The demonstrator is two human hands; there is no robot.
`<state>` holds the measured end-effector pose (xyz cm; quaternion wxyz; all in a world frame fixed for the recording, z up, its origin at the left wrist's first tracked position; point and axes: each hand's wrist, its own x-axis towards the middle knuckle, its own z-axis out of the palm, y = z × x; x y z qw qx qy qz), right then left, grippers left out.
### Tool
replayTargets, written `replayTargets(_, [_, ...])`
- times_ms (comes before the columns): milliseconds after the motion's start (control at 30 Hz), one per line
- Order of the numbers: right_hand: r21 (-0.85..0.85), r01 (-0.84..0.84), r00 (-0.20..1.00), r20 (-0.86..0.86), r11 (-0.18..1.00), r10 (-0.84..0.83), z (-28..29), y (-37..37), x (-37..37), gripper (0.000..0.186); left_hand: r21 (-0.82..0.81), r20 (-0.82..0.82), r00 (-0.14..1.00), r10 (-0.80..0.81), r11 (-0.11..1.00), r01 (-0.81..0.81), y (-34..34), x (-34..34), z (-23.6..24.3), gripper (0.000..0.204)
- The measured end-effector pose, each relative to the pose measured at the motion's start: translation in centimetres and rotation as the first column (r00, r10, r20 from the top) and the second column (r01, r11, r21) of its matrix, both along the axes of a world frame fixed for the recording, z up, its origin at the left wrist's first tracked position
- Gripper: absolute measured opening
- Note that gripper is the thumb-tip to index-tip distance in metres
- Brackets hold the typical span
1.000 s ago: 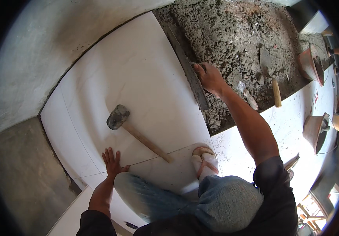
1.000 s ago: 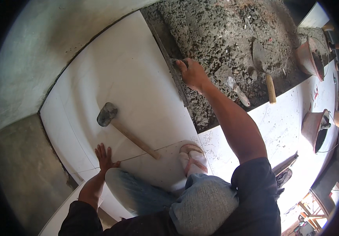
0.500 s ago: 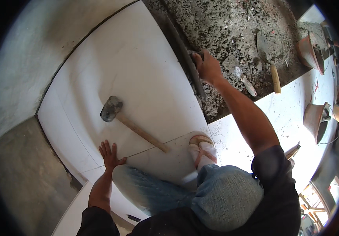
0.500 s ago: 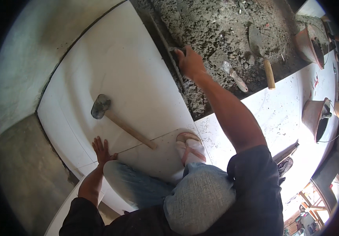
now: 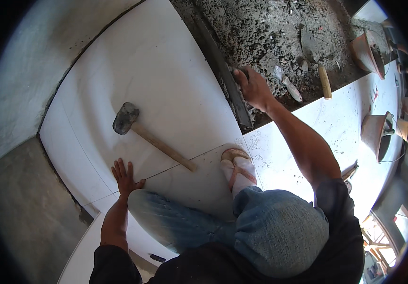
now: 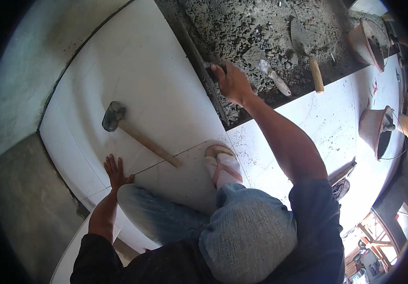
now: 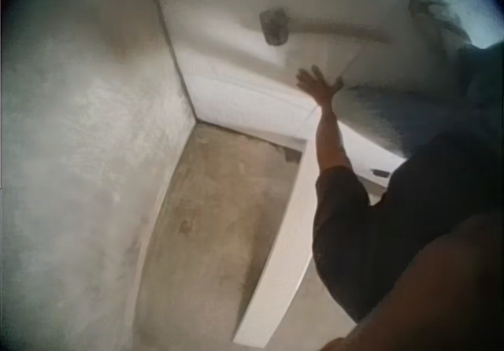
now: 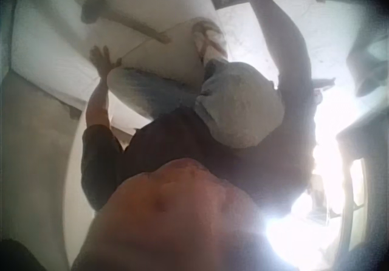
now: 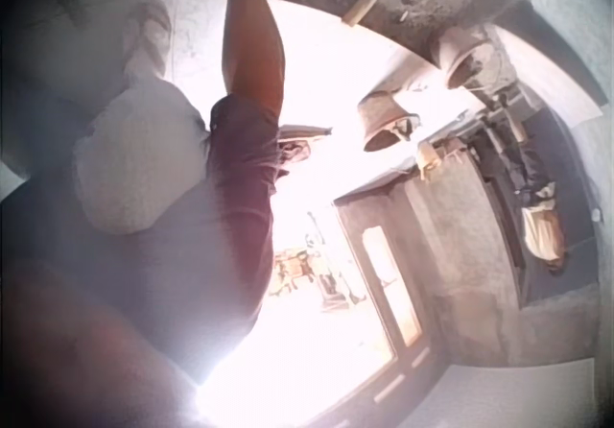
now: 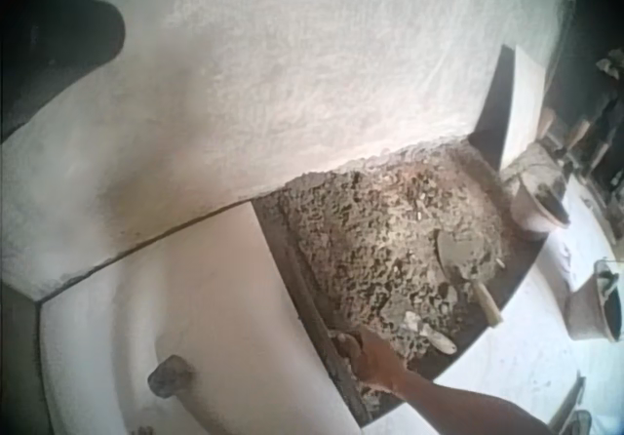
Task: The person levels a section of wet mortar using a hand float, places a large white floor tile into position, and then repeatedly strikes the surface of the tile with a rubber mallet to set it into the mortar.
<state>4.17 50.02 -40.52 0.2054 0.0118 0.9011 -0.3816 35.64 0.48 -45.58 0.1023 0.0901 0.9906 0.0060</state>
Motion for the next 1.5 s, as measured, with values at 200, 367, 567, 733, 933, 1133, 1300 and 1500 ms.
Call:
replayTargets(200, [-0.024,-0.007,0.999,0.054,1.0,0.008,-0.5,0.2,2.9,0.047,-0.005,0.011,1.0,0.003,1.0,-0.003,0.2,0.1,0.2,0.089])
replayTargets(367, [-0.013,0.023,0.996,0.087,1.0,-0.022,-1.4,-0.3,3.2,0.046,0.007,0.016,1.0,0.0,1.0,-0.001,0.3,-0.2,0.3,0.087])
replayTargets(567, [0.097,0.095,0.994,0.038,0.991,-0.099,-2.1,-0.1,3.0,0.039,0.025,-0.078,0.996,-0.033,0.999,0.035,-0.1,0.4,-0.3,0.09])
replayTargets(733, [0.043,0.044,0.999,0.015,0.998,-0.045,-2.8,1.8,2.6,0.049,0.009,0.019,1.0,-0.013,1.0,0.013,0.2,0.0,0.3,0.093])
replayTargets(933, [-0.153,0.001,1.0,0.025,0.988,0.003,-0.3,3.2,0.7,0.051,-0.006,0.073,0.997,0.032,0.999,-0.032,0.3,-0.1,0.3,0.092])
replayTargets(1133, [0.284,0.318,0.922,-0.315,0.905,-0.226,2.2,12.5,-10.4,0.053,-0.095,0.126,0.989,0.081,0.993,-0.069,0.1,0.2,0.4,0.1])
replayTargets(1300, [0.598,0.283,0.937,-0.34,0.75,-0.082,-3.9,17.2,-12.4,0.055,-0.034,0.248,0.957,0.149,0.989,-0.145,1.9,-3.0,1.8,0.113])
replayTargets(1500, [-0.022,-0.18,0.949,-0.268,0.983,0.168,-1.8,-6.8,5.7,0.057,-0.066,0.339,0.905,0.258,0.966,-0.25,3.1,-3.8,4.9,0.124])
